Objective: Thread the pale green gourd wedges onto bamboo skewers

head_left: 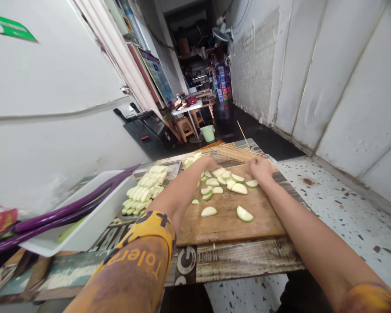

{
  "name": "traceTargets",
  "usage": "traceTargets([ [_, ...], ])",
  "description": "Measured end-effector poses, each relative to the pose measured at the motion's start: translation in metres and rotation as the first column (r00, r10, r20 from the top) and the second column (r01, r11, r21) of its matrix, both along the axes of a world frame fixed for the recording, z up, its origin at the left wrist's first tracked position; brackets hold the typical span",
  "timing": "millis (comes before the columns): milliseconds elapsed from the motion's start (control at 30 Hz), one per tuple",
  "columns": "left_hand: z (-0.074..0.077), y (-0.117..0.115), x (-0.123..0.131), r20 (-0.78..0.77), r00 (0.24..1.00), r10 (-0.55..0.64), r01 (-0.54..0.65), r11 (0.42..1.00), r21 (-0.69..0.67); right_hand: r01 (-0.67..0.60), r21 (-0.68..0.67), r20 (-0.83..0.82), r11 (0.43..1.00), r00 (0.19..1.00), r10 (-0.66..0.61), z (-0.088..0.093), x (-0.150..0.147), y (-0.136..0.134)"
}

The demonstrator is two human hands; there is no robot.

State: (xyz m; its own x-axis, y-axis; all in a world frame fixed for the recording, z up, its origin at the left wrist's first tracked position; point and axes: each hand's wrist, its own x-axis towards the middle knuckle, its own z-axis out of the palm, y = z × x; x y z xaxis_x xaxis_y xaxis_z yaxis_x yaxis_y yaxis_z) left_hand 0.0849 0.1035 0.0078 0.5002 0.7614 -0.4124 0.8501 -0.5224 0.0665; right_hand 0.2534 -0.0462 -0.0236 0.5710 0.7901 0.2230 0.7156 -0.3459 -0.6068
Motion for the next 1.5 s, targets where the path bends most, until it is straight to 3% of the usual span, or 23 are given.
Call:
traceTargets([
  [133, 0.003, -0.002, -0.003, 0.014, 0.999, 0.039, -0.040, 0.997, 0.059, 0.000, -0.005, -0.005, 1.000, 1.000, 0.000, 0.001, 0.000, -0.001],
  [300, -0.003, -0.016, -0.006, 0.188, 0.980, 0.057, -0.077, 0.992, 0.104, -0.002, -0.007, -0.009, 1.000, 1.000, 0.002, 0.001, -0.001, -0.001],
  [533, -0.010, -0.023, -0.021, 0.441, 0.890, 0.114, -0.133, 0.991, 0.011, 0.001, -0.004, -0.009, 1.000, 1.000, -0.001, 0.000, 0.000, -0.001],
  [733, 0.003, -0.031, -0.035, 0.566, 0.820, 0.086, -0.075, 0.996, -0.041, 0.000, 0.008, -0.017, 1.000, 1.000, 0.000, 0.000, 0.000, -0.001],
  [867, 0.012, -0.048, -0.049, 0.614, 0.789, -0.009, 0.087, 0.991, -0.097, -0.006, 0.016, -0.031, 1.000, 0.999, 0.007, 0.000, 0.000, -0.001],
  [1100, 0.044, -0.093, -0.080, 0.521, 0.849, -0.089, 0.179, 0.976, -0.124, -0.011, 0.018, -0.015, 1.000, 1.000, 0.012, -0.001, 0.001, -0.001],
  [1167, 0.054, -0.113, -0.083, 0.403, 0.904, -0.141, 0.167, 0.986, -0.028, -0.015, 0.014, -0.004, 1.000, 1.000, 0.015, -0.002, 0.002, -0.001],
  [1200, 0.057, -0.125, -0.082, 0.348, 0.929, -0.125, 0.106, 0.992, 0.072, -0.018, 0.012, 0.002, 1.000, 1.000, 0.018, -0.003, 0.002, 0.000],
  [1267, 0.059, -0.148, -0.074, 0.356, 0.929, -0.104, 0.012, 0.968, 0.251, -0.023, 0.008, 0.010, 1.000, 1.000, 0.023, -0.004, 0.002, 0.000],
  [1300, 0.058, -0.160, -0.069, 0.392, 0.912, -0.119, 0.015, 0.966, 0.259, -0.025, 0.007, 0.014, 1.000, 1.000, 0.025, -0.004, 0.002, 0.000],
  [1367, 0.050, -0.182, -0.055, 0.469, 0.843, -0.264, 0.214, 0.964, 0.157, -0.026, 0.007, 0.018, 1.000, 0.999, 0.026, -0.005, 0.003, 0.001],
  [1433, 0.040, -0.201, -0.042, 0.466, 0.778, -0.422, 0.413, 0.902, 0.128, -0.025, 0.013, 0.020, 1.000, 1.000, 0.024, -0.005, 0.004, 0.001],
  [1500, 0.029, -0.214, -0.033, 0.405, 0.775, -0.486, 0.460, 0.872, 0.167, -0.025, 0.028, 0.021, 0.999, 0.999, 0.025, -0.005, 0.004, 0.001],
])
